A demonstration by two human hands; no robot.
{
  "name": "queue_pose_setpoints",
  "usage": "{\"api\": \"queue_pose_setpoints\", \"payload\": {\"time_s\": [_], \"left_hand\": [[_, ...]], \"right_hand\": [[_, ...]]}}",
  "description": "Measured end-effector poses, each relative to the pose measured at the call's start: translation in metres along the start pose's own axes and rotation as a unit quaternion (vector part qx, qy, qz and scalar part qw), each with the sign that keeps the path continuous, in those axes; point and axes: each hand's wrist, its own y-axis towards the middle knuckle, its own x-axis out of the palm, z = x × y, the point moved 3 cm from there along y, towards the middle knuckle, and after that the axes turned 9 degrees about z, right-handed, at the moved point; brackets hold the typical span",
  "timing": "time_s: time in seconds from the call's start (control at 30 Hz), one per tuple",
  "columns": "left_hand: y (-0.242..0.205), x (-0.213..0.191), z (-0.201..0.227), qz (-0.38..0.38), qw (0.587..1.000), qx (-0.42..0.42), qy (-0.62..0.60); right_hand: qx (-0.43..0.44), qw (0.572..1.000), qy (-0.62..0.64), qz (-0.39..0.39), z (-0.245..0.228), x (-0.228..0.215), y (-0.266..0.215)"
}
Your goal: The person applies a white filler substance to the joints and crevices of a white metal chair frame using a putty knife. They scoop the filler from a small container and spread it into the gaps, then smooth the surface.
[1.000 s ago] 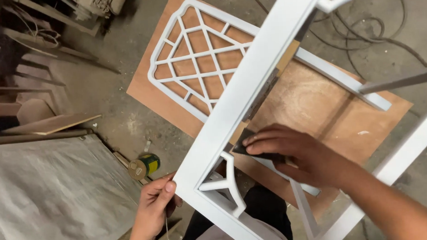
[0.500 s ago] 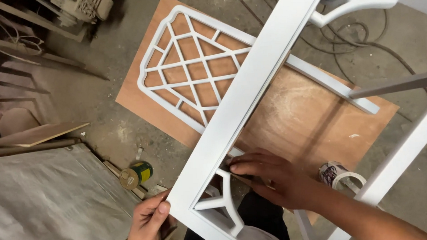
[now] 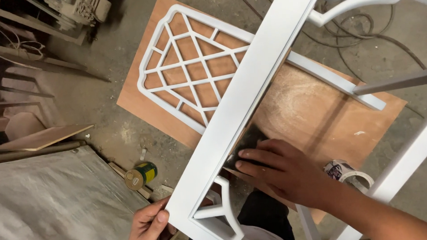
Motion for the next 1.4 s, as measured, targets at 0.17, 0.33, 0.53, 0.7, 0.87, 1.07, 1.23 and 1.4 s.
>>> {"api": "queue_pose_setpoints", "payload": {"time_s": [0.17, 0.33, 0.53, 0.7, 0.87, 1.07, 1.23, 1.4], "left_hand": [[0.001, -0.003, -0.005, 0.004, 0.999, -0.036, -0.022], [0.002, -0.004, -0.006, -0.021, 1.0, 0.021, -0.006], [0.002, -0.01, -0.018, -0.012, 0.999, -0.02, -0.038], [0.0, -0.009, -0.021, -0.013, 0.996, -0.042, -0.079], [0.001, -0.012, -0.023, 0.001, 0.997, -0.055, -0.045], [0.003, -0.006, -0.016, -0.016, 0.997, -0.039, -0.06], [0.005, 0.001, -0.003, -0.037, 0.998, 0.025, -0.039], [0.005, -0.003, -0.012, -0.025, 0.999, -0.003, -0.039]], "right_hand": [[-0.079, 0.99, -0.101, 0.052, -0.012, -0.011, 0.01], [-0.099, 0.99, -0.089, 0.041, -0.014, -0.014, 0.021], [-0.086, 0.992, -0.093, 0.026, -0.011, -0.012, 0.016], [-0.084, 0.992, -0.089, 0.031, -0.018, -0.016, 0.022], [-0.082, 0.99, -0.112, 0.005, -0.017, -0.014, 0.016], [-0.085, 0.991, -0.104, 0.026, -0.021, -0.019, 0.023], [-0.071, 0.988, -0.135, 0.018, -0.019, -0.019, 0.019], [-0.076, 0.988, -0.137, 0.005, -0.018, -0.016, 0.016]]}}
